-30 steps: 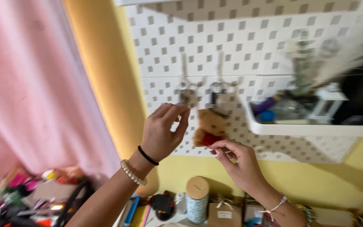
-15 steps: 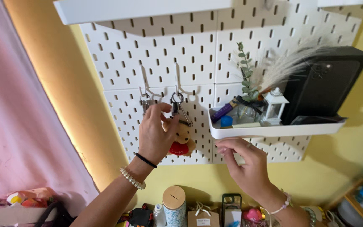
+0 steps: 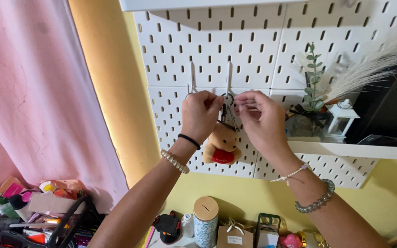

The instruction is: The person organizes a cluttered desk by hanging keys on a pegboard, placing small bottles into a wall-mounted basket, and arranging various items like a cloth, a cap, and small boxes on the desk surface.

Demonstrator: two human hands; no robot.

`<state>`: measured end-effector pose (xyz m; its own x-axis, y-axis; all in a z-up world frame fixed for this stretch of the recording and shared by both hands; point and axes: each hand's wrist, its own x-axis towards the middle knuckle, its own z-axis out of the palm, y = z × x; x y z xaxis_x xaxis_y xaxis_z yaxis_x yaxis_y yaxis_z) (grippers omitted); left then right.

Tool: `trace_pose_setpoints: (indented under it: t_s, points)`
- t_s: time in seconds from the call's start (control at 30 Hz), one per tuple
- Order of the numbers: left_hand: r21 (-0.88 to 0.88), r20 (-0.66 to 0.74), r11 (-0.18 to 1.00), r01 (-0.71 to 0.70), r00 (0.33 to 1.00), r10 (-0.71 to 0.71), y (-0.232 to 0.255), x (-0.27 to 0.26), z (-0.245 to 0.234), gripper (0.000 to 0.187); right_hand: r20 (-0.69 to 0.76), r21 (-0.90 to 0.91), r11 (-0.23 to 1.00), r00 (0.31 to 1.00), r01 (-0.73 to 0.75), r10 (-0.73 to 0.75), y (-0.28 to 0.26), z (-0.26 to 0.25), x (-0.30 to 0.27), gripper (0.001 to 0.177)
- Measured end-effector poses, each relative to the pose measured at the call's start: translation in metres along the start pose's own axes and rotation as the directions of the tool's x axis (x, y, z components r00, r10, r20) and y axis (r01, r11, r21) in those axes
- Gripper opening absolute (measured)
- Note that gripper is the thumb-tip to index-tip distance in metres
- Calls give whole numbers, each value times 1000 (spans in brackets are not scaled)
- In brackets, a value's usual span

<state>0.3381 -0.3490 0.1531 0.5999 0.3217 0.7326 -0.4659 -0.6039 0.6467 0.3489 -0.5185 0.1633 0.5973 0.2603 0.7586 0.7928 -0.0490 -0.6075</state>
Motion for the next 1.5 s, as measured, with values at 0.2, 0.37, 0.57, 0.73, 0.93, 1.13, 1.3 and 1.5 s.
trace_pose_setpoints:
  t_s: [0.2,0.37,0.57,0.73,0.93,1.13,1.3,1.5]
  points:
    - [-90,45,996,-24,999,29,12,26,-16,18,-44,84,996,999,-25,29,3,7,-2,29]
    - [-173,141,979,108,986,-84,19,49,-53,18,-15,-70,986,989,-150,149,12,11,7,29]
    - [22,159,989,149,976,-151,-2,53,-95,17,-6,-134,979,988,-155,155,13,20,8,27]
    - [12,248,975,220,944,-216,-24,61,-92,22,-53,-232,964,991,-134,125,1,34,1,34]
    - [-28,268,985,168,951,-154,-47,44,-87,20,-66,-241,966,995,-92,78,16,40,-21,54]
    - [191,8,979,72,997,-75,-27,17,-104,34,-37,-339,933,993,-118,112,29,45,-37,62]
    - [294,60,955,-23,998,6,-10,-1,-103,45,-44,-479,877,997,35,-64,9,56,-50,64]
    - [231,133,948,-218,972,191,9,-19,-107,40,-68,-644,720,918,259,-391,-19,57,-51,17]
